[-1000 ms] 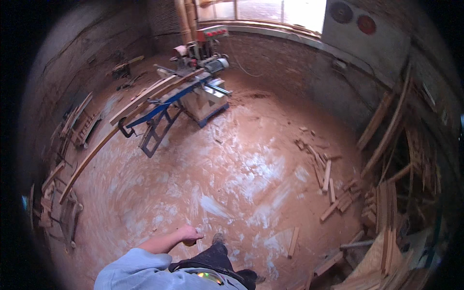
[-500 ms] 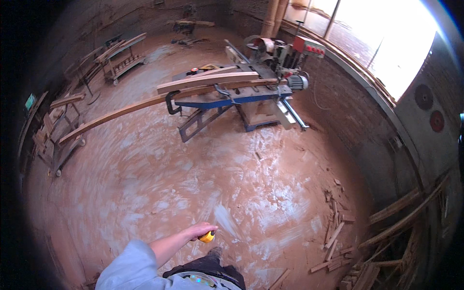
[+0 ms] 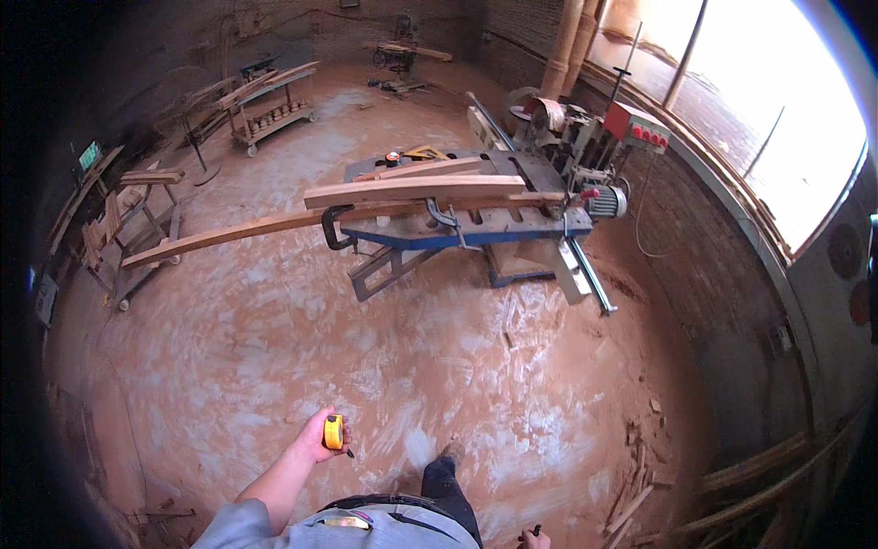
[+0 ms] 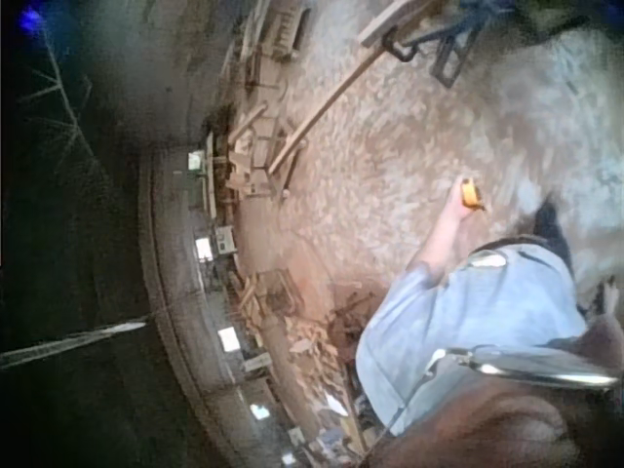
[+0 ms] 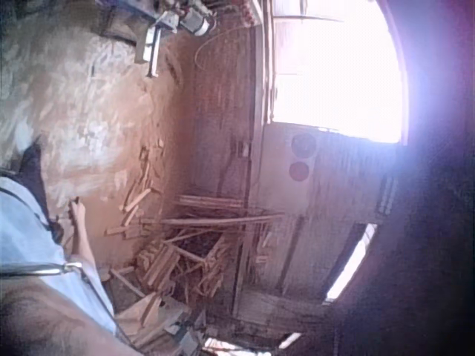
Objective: The person writes on a sheet of paper, measures a long wooden plank with a tape measure, and marks the wood with a pen and a square. The person then uses a wrench and pliers to adjust components on a woodworking machine.
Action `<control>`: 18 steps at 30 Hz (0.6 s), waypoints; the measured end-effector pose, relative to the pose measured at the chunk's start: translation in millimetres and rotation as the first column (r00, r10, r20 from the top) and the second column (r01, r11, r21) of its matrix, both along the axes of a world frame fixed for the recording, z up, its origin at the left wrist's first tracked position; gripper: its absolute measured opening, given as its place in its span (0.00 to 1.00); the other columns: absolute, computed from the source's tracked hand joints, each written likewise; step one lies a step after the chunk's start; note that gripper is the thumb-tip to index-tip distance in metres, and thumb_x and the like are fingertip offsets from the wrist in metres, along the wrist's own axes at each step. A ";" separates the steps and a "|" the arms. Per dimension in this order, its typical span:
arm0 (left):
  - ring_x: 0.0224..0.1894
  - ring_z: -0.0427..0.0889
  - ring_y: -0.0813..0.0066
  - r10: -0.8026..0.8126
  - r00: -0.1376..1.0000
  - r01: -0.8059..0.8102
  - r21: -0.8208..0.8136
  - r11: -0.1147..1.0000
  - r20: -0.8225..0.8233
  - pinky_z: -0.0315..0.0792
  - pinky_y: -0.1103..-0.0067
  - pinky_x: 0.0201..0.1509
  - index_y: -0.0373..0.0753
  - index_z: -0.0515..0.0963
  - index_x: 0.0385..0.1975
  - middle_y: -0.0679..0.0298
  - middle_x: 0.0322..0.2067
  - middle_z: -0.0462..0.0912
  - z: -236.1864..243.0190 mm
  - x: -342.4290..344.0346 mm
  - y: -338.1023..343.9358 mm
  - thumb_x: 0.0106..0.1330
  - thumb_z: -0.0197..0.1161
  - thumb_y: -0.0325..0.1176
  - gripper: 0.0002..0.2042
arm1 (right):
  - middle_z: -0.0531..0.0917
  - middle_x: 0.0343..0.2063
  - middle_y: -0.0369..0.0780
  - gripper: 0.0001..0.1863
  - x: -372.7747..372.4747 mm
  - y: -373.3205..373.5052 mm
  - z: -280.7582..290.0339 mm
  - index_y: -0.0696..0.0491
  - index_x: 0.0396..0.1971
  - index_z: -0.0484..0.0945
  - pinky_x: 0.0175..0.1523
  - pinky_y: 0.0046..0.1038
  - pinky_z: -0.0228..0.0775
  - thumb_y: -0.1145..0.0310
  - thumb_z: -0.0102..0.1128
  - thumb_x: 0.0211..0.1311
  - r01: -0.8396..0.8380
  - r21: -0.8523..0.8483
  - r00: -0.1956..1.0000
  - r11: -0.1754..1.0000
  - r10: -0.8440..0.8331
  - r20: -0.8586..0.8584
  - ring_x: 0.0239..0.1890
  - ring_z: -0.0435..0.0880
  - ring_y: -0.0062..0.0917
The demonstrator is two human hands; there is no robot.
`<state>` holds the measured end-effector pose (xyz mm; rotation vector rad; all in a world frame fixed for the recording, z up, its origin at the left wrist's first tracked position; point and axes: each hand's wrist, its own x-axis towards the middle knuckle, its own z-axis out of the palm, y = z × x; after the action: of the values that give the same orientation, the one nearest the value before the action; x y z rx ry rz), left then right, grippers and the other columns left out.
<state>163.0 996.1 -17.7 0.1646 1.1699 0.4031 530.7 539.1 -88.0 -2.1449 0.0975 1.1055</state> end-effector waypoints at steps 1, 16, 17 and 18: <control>0.29 0.80 0.63 0.019 1.000 -0.019 0.019 1.000 -0.003 0.72 0.67 0.32 0.45 0.76 0.38 0.63 0.28 0.80 7.9 10.0 11.4 0.70 0.52 0.58 0.21 | 0.73 0.13 0.33 0.14 15.4 9.0 -5.2 0.53 0.30 0.80 0.16 0.27 0.59 0.56 0.59 0.63 0.014 0.024 1.000 1.000 -0.014 -0.012 0.12 0.69 0.21; 0.38 0.80 0.60 0.241 0.905 -0.363 0.342 0.867 0.349 0.73 0.68 0.33 0.42 0.76 0.56 0.59 0.41 0.81 161.0 113.7 214.3 0.65 0.63 0.51 0.25 | 0.81 0.28 0.44 0.10 189.3 314.1 19.5 0.56 0.38 0.78 0.16 0.23 0.61 0.64 0.59 0.66 -0.142 0.080 0.979 0.987 0.152 -0.135 0.16 0.73 0.19; 0.38 0.80 0.61 0.235 0.914 -0.361 0.394 0.845 0.331 0.74 0.69 0.32 0.42 0.76 0.56 0.60 0.41 0.81 167.9 114.9 235.3 0.65 0.63 0.50 0.24 | 0.82 0.28 0.43 0.11 191.6 331.2 22.8 0.57 0.38 0.78 0.16 0.24 0.61 0.64 0.59 0.66 -0.136 0.093 0.980 0.986 0.148 -0.132 0.16 0.73 0.19; 0.38 0.80 0.62 0.232 0.921 -0.358 0.441 0.823 0.314 0.74 0.69 0.32 0.42 0.76 0.57 0.60 0.41 0.81 171.1 116.1 259.9 0.65 0.63 0.48 0.24 | 0.82 0.27 0.43 0.11 195.8 350.5 24.4 0.57 0.37 0.78 0.16 0.24 0.62 0.64 0.59 0.66 -0.132 0.101 0.982 0.986 0.144 -0.126 0.16 0.74 0.20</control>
<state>279.2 1256.1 153.4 0.3661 0.8231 0.9771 726.5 889.6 -63.5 -2.0191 -0.0419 1.3076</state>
